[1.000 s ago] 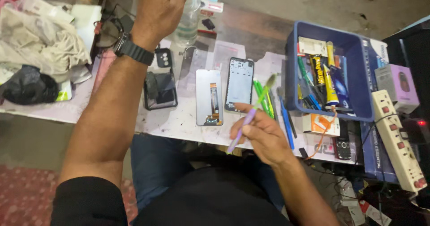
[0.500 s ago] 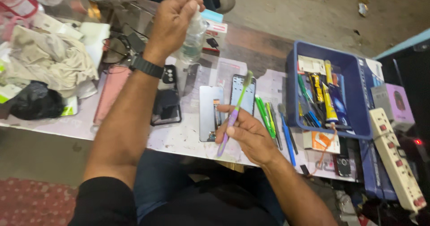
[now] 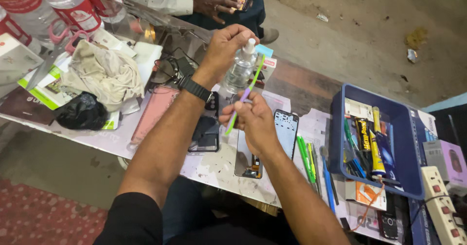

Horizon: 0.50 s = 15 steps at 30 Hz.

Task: The person cleans a disassembled smartphone screen assembly using a toothbrush and a small brush. They wipe the back and edges of the screen, then apply a small amount of adhesive from a tube to the frame before brushing again.

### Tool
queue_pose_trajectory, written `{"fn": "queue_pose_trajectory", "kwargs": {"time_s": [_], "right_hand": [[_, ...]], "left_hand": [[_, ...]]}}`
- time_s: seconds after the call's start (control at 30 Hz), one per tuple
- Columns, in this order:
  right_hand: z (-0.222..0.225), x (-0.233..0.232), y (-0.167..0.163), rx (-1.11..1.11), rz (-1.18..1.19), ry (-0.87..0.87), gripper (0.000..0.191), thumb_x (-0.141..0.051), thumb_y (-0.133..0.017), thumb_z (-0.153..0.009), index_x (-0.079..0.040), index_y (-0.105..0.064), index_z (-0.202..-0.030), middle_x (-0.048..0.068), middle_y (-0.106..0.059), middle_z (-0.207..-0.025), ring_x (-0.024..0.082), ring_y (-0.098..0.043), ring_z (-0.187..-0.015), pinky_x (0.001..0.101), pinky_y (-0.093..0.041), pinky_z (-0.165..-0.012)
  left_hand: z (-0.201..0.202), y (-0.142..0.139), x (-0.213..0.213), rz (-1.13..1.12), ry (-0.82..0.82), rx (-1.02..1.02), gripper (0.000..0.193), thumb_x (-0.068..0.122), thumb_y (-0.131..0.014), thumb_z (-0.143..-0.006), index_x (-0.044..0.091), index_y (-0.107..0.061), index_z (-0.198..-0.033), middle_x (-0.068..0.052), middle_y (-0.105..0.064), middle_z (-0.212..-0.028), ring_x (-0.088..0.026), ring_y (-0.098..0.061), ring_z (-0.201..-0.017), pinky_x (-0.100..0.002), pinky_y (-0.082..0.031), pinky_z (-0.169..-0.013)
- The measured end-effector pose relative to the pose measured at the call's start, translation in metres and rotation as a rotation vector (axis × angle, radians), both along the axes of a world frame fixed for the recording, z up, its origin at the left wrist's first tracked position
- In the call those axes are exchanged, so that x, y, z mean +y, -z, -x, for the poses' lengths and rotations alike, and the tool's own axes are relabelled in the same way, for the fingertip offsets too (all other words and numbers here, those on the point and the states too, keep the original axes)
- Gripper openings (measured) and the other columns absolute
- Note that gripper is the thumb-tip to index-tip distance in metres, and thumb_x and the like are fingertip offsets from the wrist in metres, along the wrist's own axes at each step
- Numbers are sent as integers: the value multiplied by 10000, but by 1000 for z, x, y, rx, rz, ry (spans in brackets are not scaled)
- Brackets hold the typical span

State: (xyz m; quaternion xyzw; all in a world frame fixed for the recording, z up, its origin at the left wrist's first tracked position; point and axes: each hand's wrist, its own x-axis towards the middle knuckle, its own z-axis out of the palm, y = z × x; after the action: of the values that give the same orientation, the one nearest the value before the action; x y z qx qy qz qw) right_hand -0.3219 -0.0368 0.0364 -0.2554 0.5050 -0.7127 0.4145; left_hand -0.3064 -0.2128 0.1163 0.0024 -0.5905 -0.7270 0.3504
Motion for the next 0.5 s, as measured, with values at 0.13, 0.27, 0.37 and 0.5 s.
{"fn": "queue_pose_trajectory", "kwargs": {"time_s": [0.13,0.27,0.37,0.5], "right_hand": [[8,-6,4,9,23,8,363,-173,-597,-1002,-47,-444,-1306,145,-710,-969,237,-740,-823,363,-621,-717],[9,-7,8,24,28,-4,360,-189,-597,-1010,-49,-448,-1306,146,-710,-977,234,-744,-828,354,-616,-707],[10,-9,9,37,6,-8,365,-203,-595,-1010,-50,-447,-1306,145,-710,-983,229,-745,-828,345,-611,-685],[12,-11,8,35,18,-8,375,-213,-598,-1015,-48,-438,-1311,155,-714,-1003,230,-744,-843,332,-612,-690]], "left_hand": [[4,1,-1,1,47,0,233,238,-627,-1028,29,-728,-1006,-25,-756,-970,-71,-659,-871,-245,-546,-806],[7,5,0,77,-17,-24,234,256,-644,-1022,41,-731,-995,-4,-745,-962,-48,-623,-849,-229,-515,-773],[9,9,1,81,-7,-14,235,263,-646,-1021,46,-732,-987,3,-739,-952,-42,-613,-846,-224,-506,-773],[13,13,1,50,-26,-37,238,252,-655,-1013,41,-742,-945,9,-716,-890,-41,-593,-797,-229,-495,-733]]}}
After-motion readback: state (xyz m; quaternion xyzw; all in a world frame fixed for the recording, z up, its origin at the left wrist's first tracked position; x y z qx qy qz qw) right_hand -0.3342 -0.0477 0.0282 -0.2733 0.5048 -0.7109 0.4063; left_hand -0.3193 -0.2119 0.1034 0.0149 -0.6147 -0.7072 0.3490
